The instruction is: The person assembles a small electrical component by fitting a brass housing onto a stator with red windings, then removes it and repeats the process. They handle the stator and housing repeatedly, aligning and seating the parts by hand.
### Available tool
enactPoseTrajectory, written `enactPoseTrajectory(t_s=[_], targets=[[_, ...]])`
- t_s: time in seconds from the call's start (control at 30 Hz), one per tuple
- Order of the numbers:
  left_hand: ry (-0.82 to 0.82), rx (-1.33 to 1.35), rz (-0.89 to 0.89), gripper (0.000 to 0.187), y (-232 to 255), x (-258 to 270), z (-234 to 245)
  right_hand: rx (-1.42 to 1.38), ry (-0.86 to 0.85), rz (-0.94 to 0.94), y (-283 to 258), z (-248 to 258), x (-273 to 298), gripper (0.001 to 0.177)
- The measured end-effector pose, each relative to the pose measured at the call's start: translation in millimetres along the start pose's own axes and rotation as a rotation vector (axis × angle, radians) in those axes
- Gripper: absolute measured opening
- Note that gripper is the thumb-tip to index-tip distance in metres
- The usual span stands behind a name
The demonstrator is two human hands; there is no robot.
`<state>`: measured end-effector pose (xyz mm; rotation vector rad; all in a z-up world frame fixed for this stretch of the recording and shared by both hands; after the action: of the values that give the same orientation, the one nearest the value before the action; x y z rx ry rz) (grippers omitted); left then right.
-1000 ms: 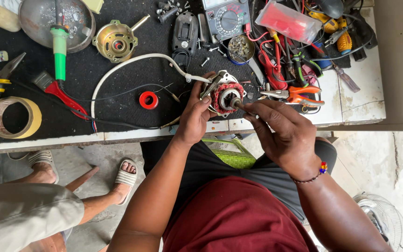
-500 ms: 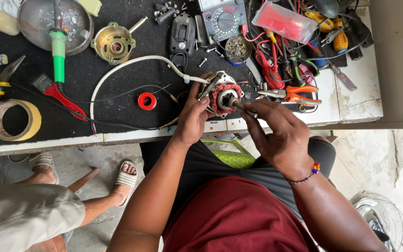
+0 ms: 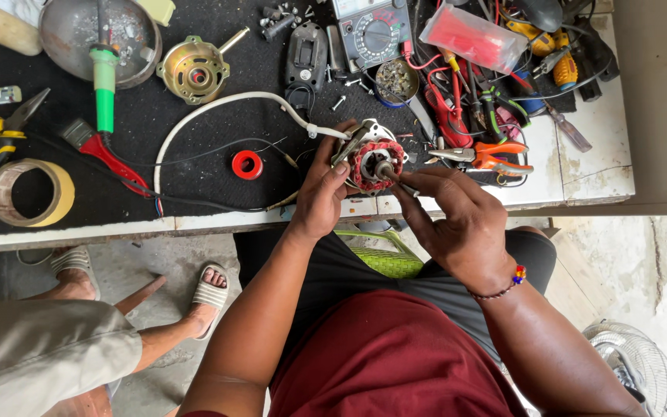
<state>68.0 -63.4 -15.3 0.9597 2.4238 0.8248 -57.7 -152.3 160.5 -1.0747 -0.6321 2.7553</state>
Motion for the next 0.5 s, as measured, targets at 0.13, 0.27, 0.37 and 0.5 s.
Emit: enactPoseTrajectory(t_s=[0.13, 0.27, 0.37, 0.5], targets=[[0.001, 0.012, -0.02, 0.068, 0, -2, 2, 0.006, 0.003, 0.022, -2, 0, -2, 0.013], [0.009, 0.02, -0.029, 0.07, 3, 0, -2, 0.0, -0.005, 0.028, -3, 3, -2, 0.013], [0.017, 0.027, -0.041, 0.073, -4, 3, 0, 0.03, -0.013, 0.031, -5, 5, -1, 0.012], [0.018, 0.021, -0.058, 0.076, -8, 0, 0, 0.017, -0.002, 0.021, 4, 8, 0, 0.01]])
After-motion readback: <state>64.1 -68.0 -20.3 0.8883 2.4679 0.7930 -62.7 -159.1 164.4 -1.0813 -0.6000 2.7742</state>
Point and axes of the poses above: each hand's wrist, its own x-axis away from the middle knuckle, its own z-axis out of the back of the hand, y = z × x, the point moved 8 cm from there along -x, towards the middle knuckle, and after that the axes turned 12 degrees about x, right-handed, at the moved point
